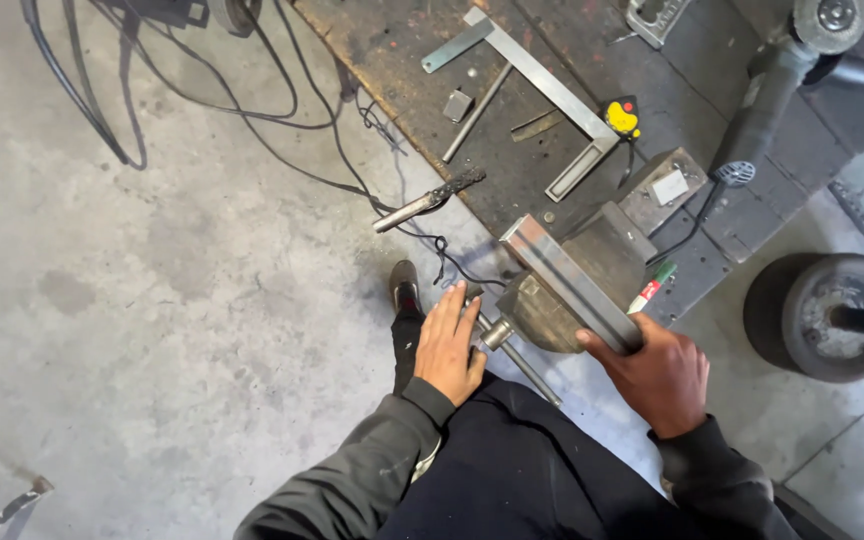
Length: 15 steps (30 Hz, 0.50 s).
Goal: Measuring and marking metal square tubing for fabrication using a try square and a scriber.
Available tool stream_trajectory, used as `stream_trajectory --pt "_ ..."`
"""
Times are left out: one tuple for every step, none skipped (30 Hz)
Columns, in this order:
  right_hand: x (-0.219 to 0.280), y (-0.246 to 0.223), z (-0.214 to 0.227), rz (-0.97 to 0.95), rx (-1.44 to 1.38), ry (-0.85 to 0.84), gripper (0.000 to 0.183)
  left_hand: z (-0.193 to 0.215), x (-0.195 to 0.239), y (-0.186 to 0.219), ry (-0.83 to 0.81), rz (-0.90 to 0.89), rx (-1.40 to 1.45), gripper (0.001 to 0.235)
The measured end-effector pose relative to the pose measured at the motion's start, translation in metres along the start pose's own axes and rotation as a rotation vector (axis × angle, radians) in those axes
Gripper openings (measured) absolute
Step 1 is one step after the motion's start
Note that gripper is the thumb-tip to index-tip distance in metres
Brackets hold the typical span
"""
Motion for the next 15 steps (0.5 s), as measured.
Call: stream_trajectory --pt "0.0 0.0 -0.001 -0.008 0.013 -0.001 0.064 -0.003 0.001 -0.004 -0.056 0.02 -0.023 0.081" --pt "0.0 0.001 -0.002 -0.006 0.021 -0.004 0.064 -0.015 0.009 -0.011 -0.054 0.027 -0.019 0.081" --pt "0.0 0.003 -0.003 -0.012 0.047 0.003 0.064 -0.029 0.016 -0.017 -0.139 0.067 0.071 0.082" --pt "-0.002 0.001 -0.004 -0.012 0.065 0.016 0.063 -0.039 0.019 -0.027 -0.219 0.1 0.153 0.083" --pt "-0.003 0.0 -0.003 -0.004 0.065 0.02 0.063 -0.059 0.031 -0.023 -0.21 0.1 0.15 0.083" --pt "-0.001 0.001 -0.003 -0.005 0.05 0.026 0.061 -0.081 0.046 -0.02 -0.376 0.23 0.479 0.082" --pt "0.0 0.002 -0.002 -0.007 0.034 0.033 0.058 -0.104 0.06 -0.016 -0.538 0.361 0.81 0.082" --pt "0.001 0.001 -0.001 -0.01 0.037 0.034 0.058 -0.089 0.056 -0.012 -0.541 0.36 0.813 0.082" --pt "0.001 0.0 0.0 -0.012 0.019 0.031 0.058 -0.073 0.051 -0.006 -0.555 0.293 1.234 0.08" --pt "0.001 -0.001 0.0 -0.009 -0.001 0.027 0.057 -0.057 0.046 -0.002 -0.549 0.212 1.652 0.078" --pt "0.0 -0.002 0.0 -0.009 0.0 0.027 0.057 -0.048 0.044 -0.001 -0.548 0.213 1.652 0.078" --pt "0.002 -0.001 0.001 0.002 -0.009 0.033 0.058 -0.04 0.042 0.002 -0.439 0.215 1.677 0.076" --pt "0.003 0.0 0.002 0.013 -0.018 0.04 0.058 -0.032 0.04 0.004 -0.33 0.218 1.698 0.076" --pt "0.003 0.002 0.001 0.008 -0.015 0.043 0.058 -0.034 0.04 -0.002 -0.334 0.216 1.703 0.076" --pt "0.004 0.004 0.0 0.006 -0.012 0.044 0.059 -0.036 0.041 -0.008 -0.341 0.186 1.531 0.068"
Point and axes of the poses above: each hand's wrist, its own x-axis away from the middle knuckle, its own z-axis out of the back of the hand, y = z × x, the point moved 1 cm from there along -x, towards the middle knuckle, and after that the axes turned 4 degrees about -y, right-handed, at the moved point
